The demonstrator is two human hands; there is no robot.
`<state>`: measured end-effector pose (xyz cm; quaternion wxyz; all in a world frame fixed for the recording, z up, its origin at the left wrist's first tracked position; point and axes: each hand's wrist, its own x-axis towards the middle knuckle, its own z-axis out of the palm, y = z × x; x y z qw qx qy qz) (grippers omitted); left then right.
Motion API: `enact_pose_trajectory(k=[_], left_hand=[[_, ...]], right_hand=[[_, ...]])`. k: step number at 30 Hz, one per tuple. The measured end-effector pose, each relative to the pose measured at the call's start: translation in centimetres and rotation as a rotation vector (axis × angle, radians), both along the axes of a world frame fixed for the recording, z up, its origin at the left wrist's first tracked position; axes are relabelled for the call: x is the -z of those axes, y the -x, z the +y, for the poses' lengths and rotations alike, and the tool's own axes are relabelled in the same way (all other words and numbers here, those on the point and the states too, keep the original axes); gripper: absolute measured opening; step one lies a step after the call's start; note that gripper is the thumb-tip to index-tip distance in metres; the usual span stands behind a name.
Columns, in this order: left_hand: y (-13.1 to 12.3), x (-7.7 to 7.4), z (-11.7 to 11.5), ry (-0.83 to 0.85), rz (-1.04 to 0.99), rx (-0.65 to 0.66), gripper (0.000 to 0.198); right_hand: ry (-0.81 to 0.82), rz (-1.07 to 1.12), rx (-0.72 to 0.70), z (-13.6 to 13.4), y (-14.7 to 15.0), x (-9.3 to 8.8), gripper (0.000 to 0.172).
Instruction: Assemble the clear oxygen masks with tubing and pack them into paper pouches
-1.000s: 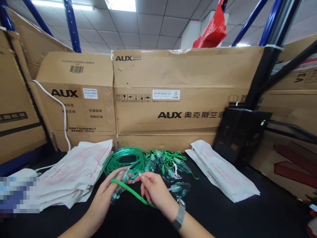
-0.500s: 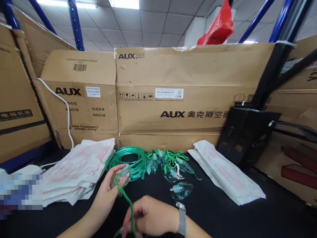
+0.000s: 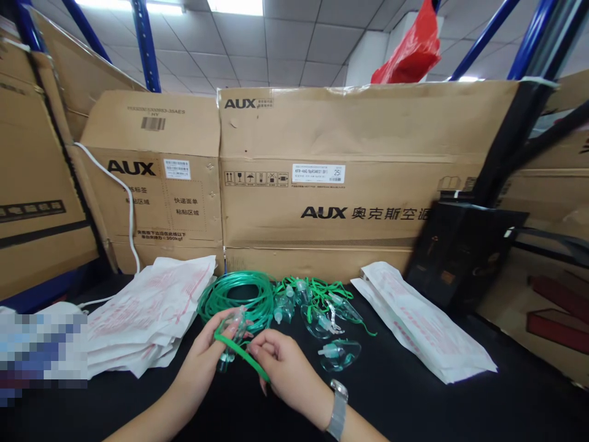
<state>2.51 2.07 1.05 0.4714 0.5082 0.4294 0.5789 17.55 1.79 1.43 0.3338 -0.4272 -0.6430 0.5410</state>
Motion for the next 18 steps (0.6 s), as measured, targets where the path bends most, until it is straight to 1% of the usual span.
enact_pose_trajectory(k=[4, 8, 13, 15, 16, 18], left_hand=[[-0.1, 0.0, 0.1, 0.040, -0.016, 0.028, 0.035], [-0.1, 0.2, 0.2, 0.039, -0.043, 0.052, 0.035], [-0.1, 0.4, 0.1, 0.022, -0.019, -0.005, 0.030], [-0.2, 0.3, 0.0, 0.041, -0.041, 0.008, 0.032], [-0.2, 0.3, 0.0, 0.054, -0.059, 0.019, 0.034], [-0.2, 0.2, 0.1, 0.068, -0.089, 0.000, 0.037]], right_hand=[[-0.006, 0.067, 0.019, -0.4, 0.1, -0.4, 0.035], [-0.011, 0.112, 0.030, -0.6, 0.3, -0.5, 0.034], [-0.087, 0.077, 0.023, -0.8, 0.3, -0.3, 0.033], [-0.066, 0.027, -0.022, -1.1, 0.2, -0.3, 0.032], [-0.029, -0.010, -0.072, -1.3, 0.1, -0.3, 0.031], [0.004, -0.112, -0.232, -1.8, 0.1, -0.5, 0.028]])
